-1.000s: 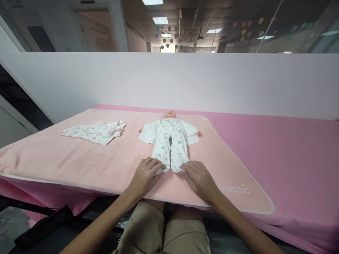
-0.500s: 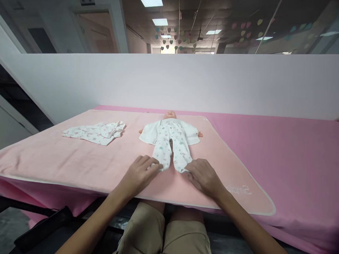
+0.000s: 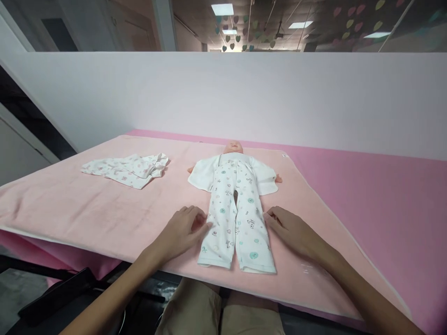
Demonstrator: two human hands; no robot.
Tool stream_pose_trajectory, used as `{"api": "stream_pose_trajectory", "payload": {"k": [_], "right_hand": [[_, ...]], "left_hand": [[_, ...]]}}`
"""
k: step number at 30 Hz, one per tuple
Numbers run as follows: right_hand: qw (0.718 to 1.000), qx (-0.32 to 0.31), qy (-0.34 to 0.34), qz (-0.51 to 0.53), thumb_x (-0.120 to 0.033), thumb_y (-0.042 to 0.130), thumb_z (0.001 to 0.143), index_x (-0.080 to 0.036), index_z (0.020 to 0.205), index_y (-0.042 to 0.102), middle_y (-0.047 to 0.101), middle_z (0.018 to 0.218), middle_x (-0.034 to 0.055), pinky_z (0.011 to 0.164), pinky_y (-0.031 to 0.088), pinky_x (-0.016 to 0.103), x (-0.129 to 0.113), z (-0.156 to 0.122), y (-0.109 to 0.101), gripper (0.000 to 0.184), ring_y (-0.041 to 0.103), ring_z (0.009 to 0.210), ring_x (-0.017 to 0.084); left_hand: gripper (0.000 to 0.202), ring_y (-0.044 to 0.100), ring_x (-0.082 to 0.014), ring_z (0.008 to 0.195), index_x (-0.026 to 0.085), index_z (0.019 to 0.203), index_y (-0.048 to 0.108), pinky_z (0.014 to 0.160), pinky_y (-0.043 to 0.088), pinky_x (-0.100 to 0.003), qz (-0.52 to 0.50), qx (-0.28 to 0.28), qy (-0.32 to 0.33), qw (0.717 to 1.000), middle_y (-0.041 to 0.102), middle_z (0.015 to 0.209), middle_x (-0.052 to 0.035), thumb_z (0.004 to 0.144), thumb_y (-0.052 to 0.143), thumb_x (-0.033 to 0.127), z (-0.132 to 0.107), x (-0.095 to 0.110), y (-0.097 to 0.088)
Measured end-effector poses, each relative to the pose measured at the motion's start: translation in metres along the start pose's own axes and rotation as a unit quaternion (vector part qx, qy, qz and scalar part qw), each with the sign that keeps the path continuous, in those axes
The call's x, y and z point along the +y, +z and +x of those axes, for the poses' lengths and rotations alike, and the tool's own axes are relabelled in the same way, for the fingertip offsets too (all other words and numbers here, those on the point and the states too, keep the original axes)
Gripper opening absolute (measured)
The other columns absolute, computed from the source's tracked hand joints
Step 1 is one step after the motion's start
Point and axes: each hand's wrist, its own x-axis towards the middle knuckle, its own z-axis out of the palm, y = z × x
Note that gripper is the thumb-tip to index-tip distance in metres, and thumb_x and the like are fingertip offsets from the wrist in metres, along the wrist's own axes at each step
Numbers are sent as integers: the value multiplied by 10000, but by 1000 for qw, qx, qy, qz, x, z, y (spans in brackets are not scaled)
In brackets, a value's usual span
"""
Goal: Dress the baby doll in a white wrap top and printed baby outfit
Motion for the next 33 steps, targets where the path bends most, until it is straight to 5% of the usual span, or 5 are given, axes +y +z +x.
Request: {"api": "stream_pose_trajectory", "payload": {"k": [6, 12, 24, 28, 33], "right_hand": [[992, -52, -63, 100, -543, 549, 1072, -316, 1294, 717, 784, 1227, 74, 688, 615, 404, -20, 1, 28, 360, 773, 960, 301], [998, 48, 7, -30, -656, 594, 1006, -245, 998, 727, 761, 887, 98, 536, 515, 385, -19, 12, 8, 432, 694, 677, 270], [989, 22, -115, 88, -527, 734, 923, -202, 1131, 694, 711, 1221, 96, 920, 514, 375, -11, 230, -43, 388, 636, 1039, 225], [980, -126, -127, 84, -692, 757, 841, -196, 964, 705, 693, 948, 39, 795, 453, 353, -2, 255, -56, 514, 589, 869, 218], [979, -18, -93, 181, -652, 686, 914, -204, 983, 656, 683, 1013, 41, 821, 444, 352, 8, 261, -34, 455, 580, 901, 211]], "left_hand": [[423, 605, -266, 943, 241, 1017, 656, 936, 456, -456, -41, -60, -16, 997, 696, 966, -35, 998, 576, 656, -3, 8, 19], [418, 617, -269, 921, 229, 926, 651, 907, 470, -460, -25, -36, -28, 999, 699, 930, -47, 1015, 561, 627, 5, -8, 6], [437, 620, -265, 1107, 194, 1157, 606, 927, 513, -397, -179, -43, 3, 983, 681, 1213, -123, 981, 594, 595, 233, -60, -5], [502, 573, -204, 815, 201, 927, 585, 737, 449, -343, -191, -153, 27, 969, 647, 918, -41, 939, 609, 703, 258, -73, -4], [353, 580, -211, 864, 206, 1004, 541, 796, 457, -357, -172, 2, -1, 985, 637, 936, -39, 1044, 493, 553, 256, -75, 16]]}}
